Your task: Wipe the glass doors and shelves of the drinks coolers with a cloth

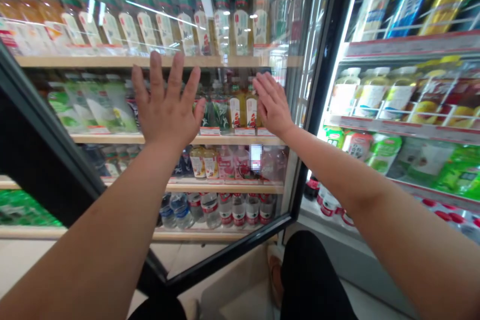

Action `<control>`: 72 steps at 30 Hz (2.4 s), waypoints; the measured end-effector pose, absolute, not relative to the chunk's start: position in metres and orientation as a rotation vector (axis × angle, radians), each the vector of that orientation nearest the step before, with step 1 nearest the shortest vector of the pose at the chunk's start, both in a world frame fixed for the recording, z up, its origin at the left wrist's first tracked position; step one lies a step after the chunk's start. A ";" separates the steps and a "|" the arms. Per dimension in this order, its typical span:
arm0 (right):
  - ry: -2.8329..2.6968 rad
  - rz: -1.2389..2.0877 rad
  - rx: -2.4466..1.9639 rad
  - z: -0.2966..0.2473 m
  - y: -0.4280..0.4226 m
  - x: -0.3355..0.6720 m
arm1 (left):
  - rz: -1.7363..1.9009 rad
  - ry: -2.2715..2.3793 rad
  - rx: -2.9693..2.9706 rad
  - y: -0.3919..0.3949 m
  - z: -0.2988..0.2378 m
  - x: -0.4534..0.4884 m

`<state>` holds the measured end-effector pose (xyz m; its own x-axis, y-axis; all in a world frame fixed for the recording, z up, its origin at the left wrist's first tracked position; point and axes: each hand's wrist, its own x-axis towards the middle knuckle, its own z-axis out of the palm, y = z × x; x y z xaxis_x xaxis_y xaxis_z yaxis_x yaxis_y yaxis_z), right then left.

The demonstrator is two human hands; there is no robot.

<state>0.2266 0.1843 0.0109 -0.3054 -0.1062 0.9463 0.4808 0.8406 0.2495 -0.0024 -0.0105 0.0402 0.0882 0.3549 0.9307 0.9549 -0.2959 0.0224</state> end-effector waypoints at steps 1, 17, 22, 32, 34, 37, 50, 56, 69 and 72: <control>-1.738 -0.564 -0.323 0.013 0.188 0.230 | -1.199 -1.297 -1.727 -0.010 0.040 -0.002; -1.681 -0.554 -0.424 0.046 0.200 0.253 | -1.075 -1.280 -1.665 -0.009 0.037 -0.004; -1.993 -0.736 -0.116 0.036 0.169 0.212 | -1.028 -1.270 -1.669 -0.010 0.036 -0.002; -1.832 -0.600 -0.117 0.088 0.151 0.160 | -1.019 -1.455 -1.642 -0.014 0.038 0.005; -1.945 -0.597 0.023 0.087 0.139 0.152 | -0.986 -1.433 -1.616 -0.015 0.036 0.007; -1.864 -0.534 0.045 0.105 0.135 0.145 | -0.921 -1.448 -1.561 -0.018 0.034 0.009; -1.538 -0.452 0.070 0.117 0.144 0.139 | -0.782 -1.446 -1.426 -0.030 0.040 0.001; -1.347 -0.278 -0.045 0.121 0.155 0.139 | -0.866 -1.629 -1.216 -0.045 0.060 -0.020; -1.472 -0.385 -0.350 0.110 0.132 0.148 | -0.948 -1.534 -1.278 -0.034 0.057 -0.033; -1.606 -0.573 -0.228 0.103 0.131 0.150 | -0.810 -1.560 -1.191 -0.037 0.057 -0.027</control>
<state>0.1503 0.1313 0.1028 -0.1285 -0.1872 0.9739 0.4718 0.8523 0.2260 -0.0272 -0.0368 0.0571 -0.0449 0.3036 0.9518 0.9532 0.2981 -0.0501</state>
